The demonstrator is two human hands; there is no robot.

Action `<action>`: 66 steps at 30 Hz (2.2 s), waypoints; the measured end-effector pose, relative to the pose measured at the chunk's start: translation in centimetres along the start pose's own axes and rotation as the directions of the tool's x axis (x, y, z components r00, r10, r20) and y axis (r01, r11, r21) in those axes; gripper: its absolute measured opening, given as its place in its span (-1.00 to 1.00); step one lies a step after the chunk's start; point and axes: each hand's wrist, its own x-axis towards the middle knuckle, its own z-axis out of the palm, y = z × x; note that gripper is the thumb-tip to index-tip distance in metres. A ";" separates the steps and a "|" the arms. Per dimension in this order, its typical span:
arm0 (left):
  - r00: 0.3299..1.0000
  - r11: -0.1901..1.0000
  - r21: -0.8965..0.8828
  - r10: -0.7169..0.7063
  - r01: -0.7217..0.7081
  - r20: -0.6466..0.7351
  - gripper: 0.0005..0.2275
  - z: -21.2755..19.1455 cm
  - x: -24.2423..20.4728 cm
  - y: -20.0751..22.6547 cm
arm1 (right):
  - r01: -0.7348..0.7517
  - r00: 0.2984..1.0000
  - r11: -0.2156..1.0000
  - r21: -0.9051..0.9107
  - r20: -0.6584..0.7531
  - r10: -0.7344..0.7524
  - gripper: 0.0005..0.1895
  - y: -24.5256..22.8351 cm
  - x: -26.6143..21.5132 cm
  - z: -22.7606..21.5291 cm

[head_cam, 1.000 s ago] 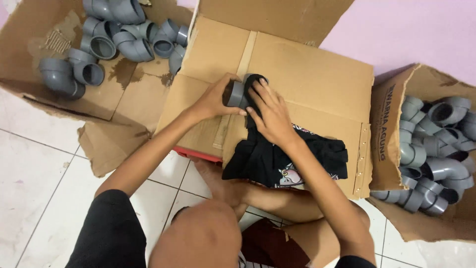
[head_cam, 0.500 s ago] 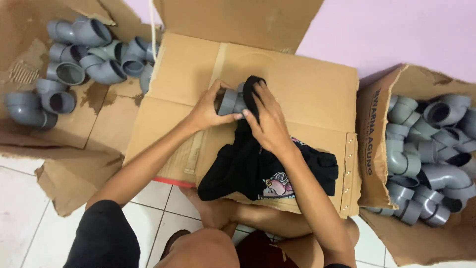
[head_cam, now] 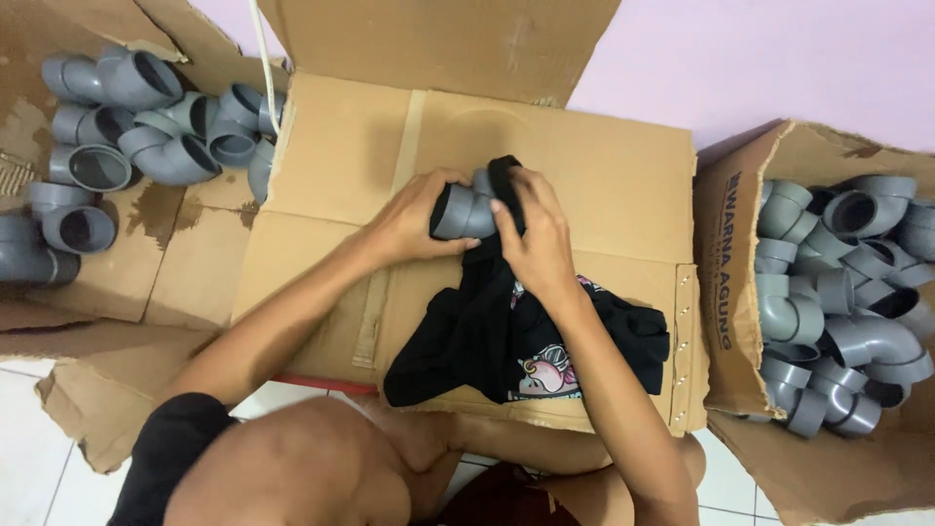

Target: The person sits on the floor and wipes a gray plastic pipe elbow with a black cloth. They rotate the fitting to clean different sides and then place it into a cardboard box filled with similar fittings.

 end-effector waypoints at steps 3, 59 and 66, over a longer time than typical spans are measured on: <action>0.997 0.998 -0.008 0.064 -0.064 -0.033 -0.29 -0.2 -0.3 -0.4 | -0.087 0.995 0.996 0.027 0.052 0.086 -0.60 -0.8 0.5 -1.0; 0.986 0.982 -0.096 0.158 -0.163 -0.049 0.09 -1.3 -1.5 -1.8 | -0.016 0.979 0.994 -0.107 0.201 0.038 -0.51 -3.9 -2.1 0.5; 0.992 0.987 -0.111 0.112 -0.118 -0.055 0.07 -1.6 -1.4 -1.6 | -0.293 0.923 0.954 0.059 0.277 0.266 -0.33 -2.2 -2.4 0.4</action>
